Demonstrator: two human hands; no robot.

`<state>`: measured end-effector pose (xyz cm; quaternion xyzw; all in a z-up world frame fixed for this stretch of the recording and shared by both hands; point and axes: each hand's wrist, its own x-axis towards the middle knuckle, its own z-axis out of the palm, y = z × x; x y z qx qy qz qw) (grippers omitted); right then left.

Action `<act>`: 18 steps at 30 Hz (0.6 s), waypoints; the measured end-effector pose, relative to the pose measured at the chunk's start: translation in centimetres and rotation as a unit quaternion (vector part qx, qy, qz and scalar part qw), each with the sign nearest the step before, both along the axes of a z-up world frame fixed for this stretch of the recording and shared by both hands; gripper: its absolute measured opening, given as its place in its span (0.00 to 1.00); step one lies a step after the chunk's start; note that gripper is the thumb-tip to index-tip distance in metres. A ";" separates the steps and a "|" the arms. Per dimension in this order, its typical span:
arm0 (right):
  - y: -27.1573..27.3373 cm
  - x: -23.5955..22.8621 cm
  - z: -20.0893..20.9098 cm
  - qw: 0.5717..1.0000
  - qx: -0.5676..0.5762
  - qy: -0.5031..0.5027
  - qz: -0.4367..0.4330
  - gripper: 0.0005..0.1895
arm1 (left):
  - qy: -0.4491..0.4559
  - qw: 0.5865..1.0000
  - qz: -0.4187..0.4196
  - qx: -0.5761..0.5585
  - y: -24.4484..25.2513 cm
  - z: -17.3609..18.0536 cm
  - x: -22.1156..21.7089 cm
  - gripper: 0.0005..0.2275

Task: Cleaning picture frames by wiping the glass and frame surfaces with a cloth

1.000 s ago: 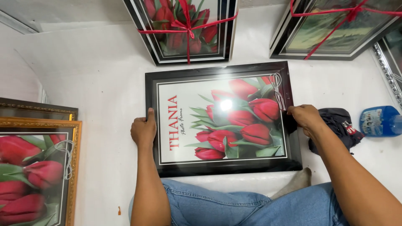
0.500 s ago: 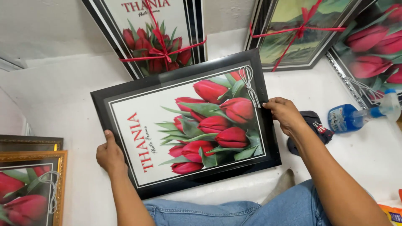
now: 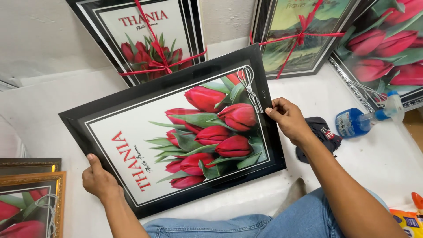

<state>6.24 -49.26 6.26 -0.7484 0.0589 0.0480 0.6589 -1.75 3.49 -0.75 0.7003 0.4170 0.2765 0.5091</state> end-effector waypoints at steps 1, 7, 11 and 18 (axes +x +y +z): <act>0.1 -0.1 0.1 1.000 0.000 0.000 -0.001 0.03 | 0.000 1.000 -0.001 0.000 0.0 0.0 0.0 0.26; 0.4 -0.2 0.4 1.000 0.005 -0.003 -0.004 0.04 | -0.020 1.000 -0.003 0.009 -0.5 0.5 -0.1 0.26; 1.2 -0.4 1.5 0.998 -0.050 0.030 -0.020 0.08 | -0.025 0.999 -0.009 0.024 -1.2 1.1 -0.1 0.24; 1.4 -0.2 1.2 0.994 -0.082 0.064 -0.033 0.12 | -0.036 0.996 -0.018 0.077 -1.1 0.6 -0.1 0.25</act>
